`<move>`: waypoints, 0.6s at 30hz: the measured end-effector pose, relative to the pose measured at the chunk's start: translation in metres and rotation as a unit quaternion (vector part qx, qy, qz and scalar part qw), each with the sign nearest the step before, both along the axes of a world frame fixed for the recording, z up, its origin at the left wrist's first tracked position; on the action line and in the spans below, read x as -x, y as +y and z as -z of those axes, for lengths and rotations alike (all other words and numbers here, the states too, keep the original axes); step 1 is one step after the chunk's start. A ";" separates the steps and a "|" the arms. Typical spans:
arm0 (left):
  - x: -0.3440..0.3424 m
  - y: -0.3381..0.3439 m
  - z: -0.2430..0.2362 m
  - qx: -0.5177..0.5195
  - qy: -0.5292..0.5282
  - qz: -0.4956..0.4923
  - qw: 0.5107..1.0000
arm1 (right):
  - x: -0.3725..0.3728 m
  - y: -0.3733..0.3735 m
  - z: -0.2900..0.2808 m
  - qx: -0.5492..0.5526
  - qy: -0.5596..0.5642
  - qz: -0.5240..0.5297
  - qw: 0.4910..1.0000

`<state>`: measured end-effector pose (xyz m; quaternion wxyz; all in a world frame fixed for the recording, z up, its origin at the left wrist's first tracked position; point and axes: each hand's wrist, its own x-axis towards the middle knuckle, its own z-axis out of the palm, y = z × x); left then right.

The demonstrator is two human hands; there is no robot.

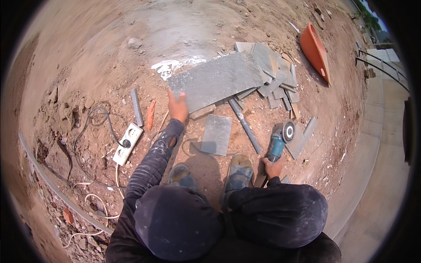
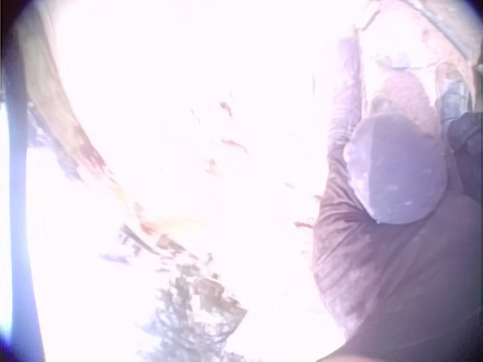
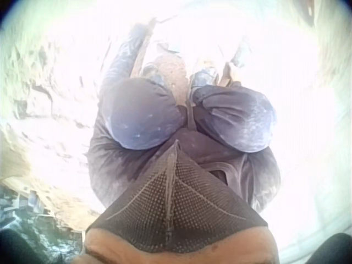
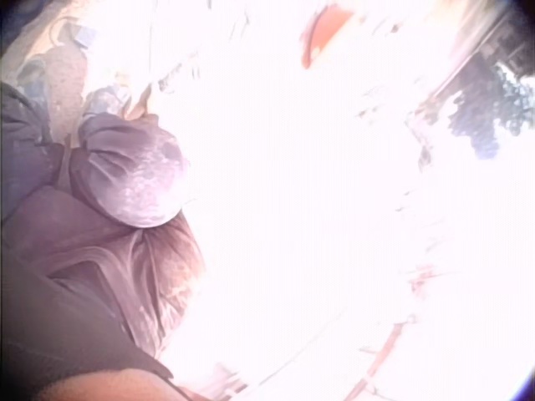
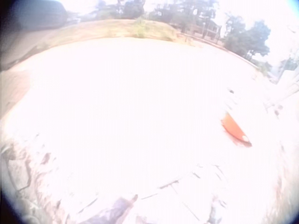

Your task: The person uses an angle grinder to cut a rectangular tile on the ground. They position the tile, cut it, and then move the cut pieces aside to prepare for the next cut.

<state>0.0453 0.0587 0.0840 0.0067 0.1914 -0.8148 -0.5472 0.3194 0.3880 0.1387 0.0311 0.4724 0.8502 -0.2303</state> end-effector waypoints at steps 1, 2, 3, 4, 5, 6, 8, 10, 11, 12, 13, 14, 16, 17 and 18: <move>0.000 -0.006 0.001 0.001 -0.005 0.022 1.000 | 0.001 -0.001 0.005 -0.002 0.018 -0.001 1.000; 0.003 -0.007 0.002 -0.002 -0.009 0.047 0.999 | 0.001 0.000 0.008 -0.007 0.036 0.001 0.999; 0.004 -0.008 0.003 -0.005 -0.012 0.073 0.997 | 0.001 0.003 0.010 -0.013 0.054 0.003 0.998; 0.004 -0.007 0.003 0.047 -0.019 0.090 0.995 | 0.001 0.006 0.011 0.056 0.075 0.044 0.995; 0.006 -0.010 -0.003 0.055 -0.030 0.112 0.992 | 0.003 0.007 0.010 0.127 0.095 0.085 0.984; 0.008 -0.014 -0.009 0.064 -0.042 0.134 0.988 | 0.005 0.008 0.009 0.197 0.113 0.125 0.966; 0.010 -0.016 -0.015 0.076 -0.050 0.158 0.983 | 0.010 0.015 0.008 0.246 0.144 0.127 0.950; 0.011 -0.016 -0.013 0.083 -0.042 0.165 0.982 | 0.009 0.023 0.005 0.261 0.180 0.119 0.941; 0.012 -0.016 -0.009 0.081 -0.038 0.163 0.983 | 0.010 0.026 -0.002 0.252 0.199 0.110 0.941; 0.012 -0.018 -0.006 0.081 -0.036 0.159 0.983 | 0.012 0.023 -0.013 0.245 0.216 0.100 0.940; 0.011 -0.021 -0.003 0.082 -0.034 0.156 0.984 | 0.017 0.022 -0.024 0.271 0.238 0.098 0.928; 0.011 -0.021 0.000 0.055 -0.013 0.155 0.986 | 0.030 0.017 -0.045 0.296 0.262 0.097 0.914; 0.009 -0.021 0.011 0.051 0.015 0.083 0.995 | 0.065 0.022 -0.100 0.364 0.272 0.047 0.889; 0.002 -0.010 0.018 0.041 0.023 0.055 0.997 | 0.078 0.030 -0.133 0.398 0.256 0.006 0.881; -0.003 -0.001 0.014 0.087 0.047 0.058 0.993 | 0.088 0.036 -0.151 0.417 0.247 -0.016 0.874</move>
